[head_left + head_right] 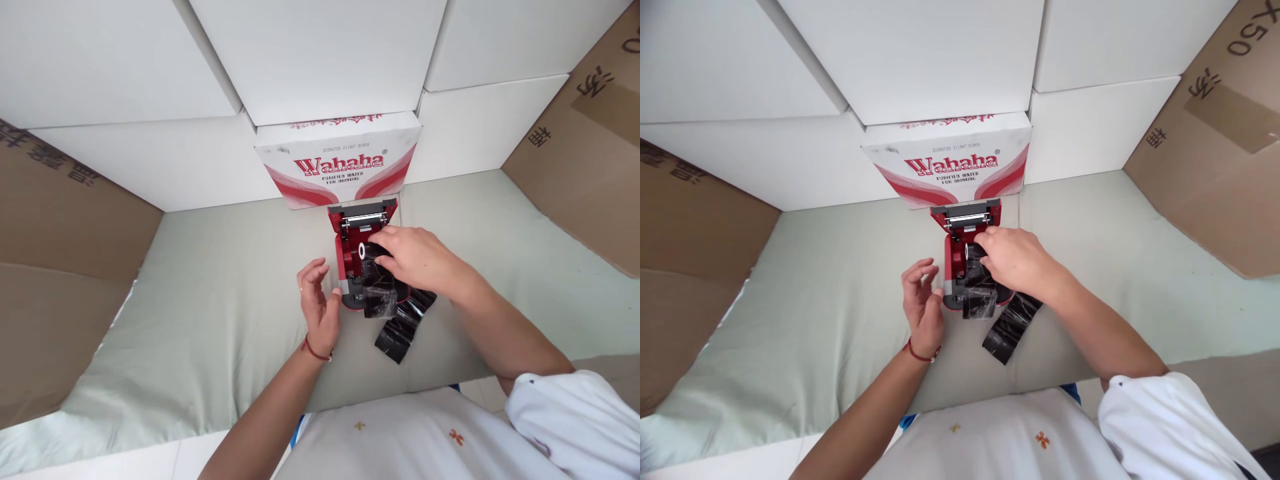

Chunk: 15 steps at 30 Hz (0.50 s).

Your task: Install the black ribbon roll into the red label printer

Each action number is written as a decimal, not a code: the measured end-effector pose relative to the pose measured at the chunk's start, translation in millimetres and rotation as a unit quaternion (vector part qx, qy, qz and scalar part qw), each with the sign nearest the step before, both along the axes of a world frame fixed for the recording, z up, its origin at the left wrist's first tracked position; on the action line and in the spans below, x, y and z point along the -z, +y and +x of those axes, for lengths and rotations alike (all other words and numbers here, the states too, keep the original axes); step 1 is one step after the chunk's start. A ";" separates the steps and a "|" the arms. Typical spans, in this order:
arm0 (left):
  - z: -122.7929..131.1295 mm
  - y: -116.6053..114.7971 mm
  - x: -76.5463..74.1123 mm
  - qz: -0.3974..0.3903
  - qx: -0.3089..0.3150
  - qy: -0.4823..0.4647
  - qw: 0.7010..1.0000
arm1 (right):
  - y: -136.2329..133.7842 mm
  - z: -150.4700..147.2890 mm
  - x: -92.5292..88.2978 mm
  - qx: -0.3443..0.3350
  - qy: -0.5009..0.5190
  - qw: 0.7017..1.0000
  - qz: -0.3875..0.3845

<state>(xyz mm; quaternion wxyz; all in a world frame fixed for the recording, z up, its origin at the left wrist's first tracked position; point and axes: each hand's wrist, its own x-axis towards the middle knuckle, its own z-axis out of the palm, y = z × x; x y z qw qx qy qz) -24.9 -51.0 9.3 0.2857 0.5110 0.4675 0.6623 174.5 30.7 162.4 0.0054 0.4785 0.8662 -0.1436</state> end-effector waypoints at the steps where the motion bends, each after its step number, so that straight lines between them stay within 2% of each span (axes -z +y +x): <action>1: -1.4 -3.3 -2.8 0.036 -0.023 0.068 0.997 | 0.0 -7.9 3.9 0.014 -0.029 0.999 0.010; 4: -3.9 -9.8 -10.3 0.149 -0.023 0.234 0.960 | -0.4 -22.1 10.2 0.023 -0.068 0.997 0.022; 7: -1.9 -12.1 -13.4 0.210 0.013 0.316 0.925 | 2.4 -27.3 14.1 0.026 -0.063 0.997 0.031; 9: 1.3 -12.9 -13.6 0.216 0.018 0.344 0.914 | 5.5 -28.7 17.0 0.025 -0.048 0.998 0.033; 15: 12.1 -20.8 -14.6 0.196 -0.030 0.439 0.877 | 13.3 -31.0 26.4 0.028 -0.042 0.999 0.021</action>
